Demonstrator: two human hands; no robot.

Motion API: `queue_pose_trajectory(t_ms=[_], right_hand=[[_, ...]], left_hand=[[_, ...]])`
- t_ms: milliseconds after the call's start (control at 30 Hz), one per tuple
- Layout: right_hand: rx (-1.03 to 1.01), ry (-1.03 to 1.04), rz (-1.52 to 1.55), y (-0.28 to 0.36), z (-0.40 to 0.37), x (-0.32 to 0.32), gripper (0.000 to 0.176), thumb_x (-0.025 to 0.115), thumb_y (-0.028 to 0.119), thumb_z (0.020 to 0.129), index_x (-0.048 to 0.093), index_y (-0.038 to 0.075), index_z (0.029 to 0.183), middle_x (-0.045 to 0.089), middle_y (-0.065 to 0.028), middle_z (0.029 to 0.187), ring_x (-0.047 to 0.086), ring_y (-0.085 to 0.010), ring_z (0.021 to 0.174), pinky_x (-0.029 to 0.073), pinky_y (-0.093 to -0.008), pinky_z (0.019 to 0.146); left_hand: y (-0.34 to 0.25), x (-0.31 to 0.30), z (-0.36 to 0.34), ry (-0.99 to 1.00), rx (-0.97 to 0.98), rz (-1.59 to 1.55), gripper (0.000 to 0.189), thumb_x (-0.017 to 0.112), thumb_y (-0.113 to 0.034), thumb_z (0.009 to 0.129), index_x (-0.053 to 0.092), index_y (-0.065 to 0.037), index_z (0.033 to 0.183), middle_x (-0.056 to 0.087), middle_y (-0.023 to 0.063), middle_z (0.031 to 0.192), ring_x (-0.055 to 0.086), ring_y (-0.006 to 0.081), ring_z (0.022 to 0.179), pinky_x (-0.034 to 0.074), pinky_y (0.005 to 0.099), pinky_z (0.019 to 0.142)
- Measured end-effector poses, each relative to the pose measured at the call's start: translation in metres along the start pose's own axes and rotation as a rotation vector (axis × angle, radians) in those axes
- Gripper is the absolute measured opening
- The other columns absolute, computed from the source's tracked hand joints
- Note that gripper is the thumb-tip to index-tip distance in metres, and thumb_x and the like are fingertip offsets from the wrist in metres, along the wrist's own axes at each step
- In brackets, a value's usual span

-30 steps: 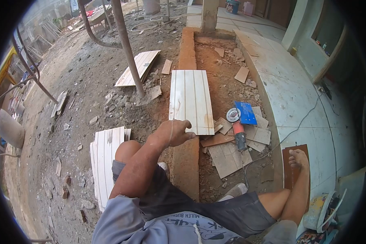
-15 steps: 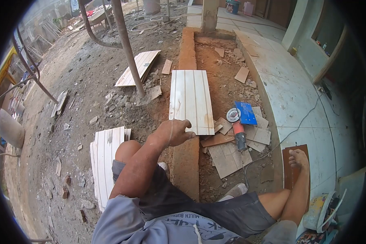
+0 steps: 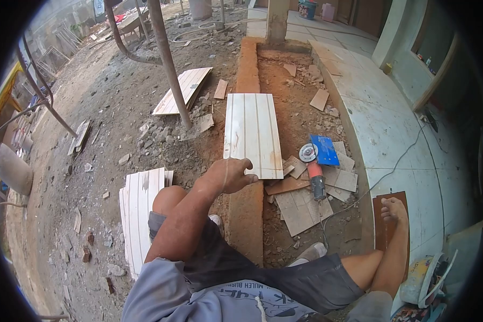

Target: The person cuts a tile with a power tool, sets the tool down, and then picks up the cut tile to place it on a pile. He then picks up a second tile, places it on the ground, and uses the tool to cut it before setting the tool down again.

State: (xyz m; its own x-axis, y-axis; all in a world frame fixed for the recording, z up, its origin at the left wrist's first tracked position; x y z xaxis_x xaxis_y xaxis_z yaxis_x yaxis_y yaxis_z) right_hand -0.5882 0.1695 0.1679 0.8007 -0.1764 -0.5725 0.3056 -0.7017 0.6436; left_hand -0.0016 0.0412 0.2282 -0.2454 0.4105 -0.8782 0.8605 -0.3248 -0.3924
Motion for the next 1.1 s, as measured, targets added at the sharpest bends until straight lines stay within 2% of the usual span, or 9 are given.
queue_pose_trajectory(t_ms=[300, 600, 1100], right_hand=[[0.012, 0.014, 0.062, -0.003, 0.003, 0.001, 0.027, 0.064, 0.026, 0.094, 0.051, 0.003, 0.097, 0.057, -0.0067, 0.072, 0.054, -0.0128, 0.052, 0.046, -0.0286, 0.043], [-0.006, -0.009, -0.020, 0.001, 0.001, 0.000, 0.034, 0.066, 0.030, 0.092, 0.053, 0.001, 0.105, 0.059, -0.0095, 0.078, 0.057, -0.0149, 0.055, 0.049, -0.0298, 0.045], [-0.003, -0.009, -0.034, 0.007, -0.006, 0.002, 0.032, 0.065, 0.030, 0.092, 0.053, 0.002, 0.101, 0.059, -0.0077, 0.076, 0.057, -0.0142, 0.057, 0.050, -0.0301, 0.047]], left_hand=[[-0.001, -0.002, -0.001, -0.005, 0.010, 0.000, 0.050, 0.057, -0.044, 0.094, 0.060, -0.003, 0.123, 0.070, 0.0191, 0.104, 0.066, 0.0352, 0.103, 0.051, 0.0427, 0.091], [0.000, 0.000, 0.000, 0.000, 0.010, 0.003, 0.051, 0.057, -0.045, 0.094, 0.059, -0.003, 0.124, 0.070, 0.0194, 0.105, 0.066, 0.0354, 0.103, 0.051, 0.0431, 0.091], [-0.001, -0.002, -0.001, 0.014, -0.002, -0.003, 0.051, 0.056, -0.045, 0.094, 0.059, -0.004, 0.125, 0.070, 0.0191, 0.107, 0.066, 0.0345, 0.105, 0.051, 0.0425, 0.092]])
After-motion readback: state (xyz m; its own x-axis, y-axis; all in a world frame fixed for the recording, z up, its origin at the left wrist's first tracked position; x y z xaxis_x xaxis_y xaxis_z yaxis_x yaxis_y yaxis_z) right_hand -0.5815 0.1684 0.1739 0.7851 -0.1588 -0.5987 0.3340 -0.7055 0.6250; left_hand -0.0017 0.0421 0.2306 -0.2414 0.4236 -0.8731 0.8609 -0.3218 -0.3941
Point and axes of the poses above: each hand's wrist, its own z-axis towards the middle knuckle, its own x-axis out of the palm, y = z × x, the point moved 8 cm from there along z, towards the middle knuckle
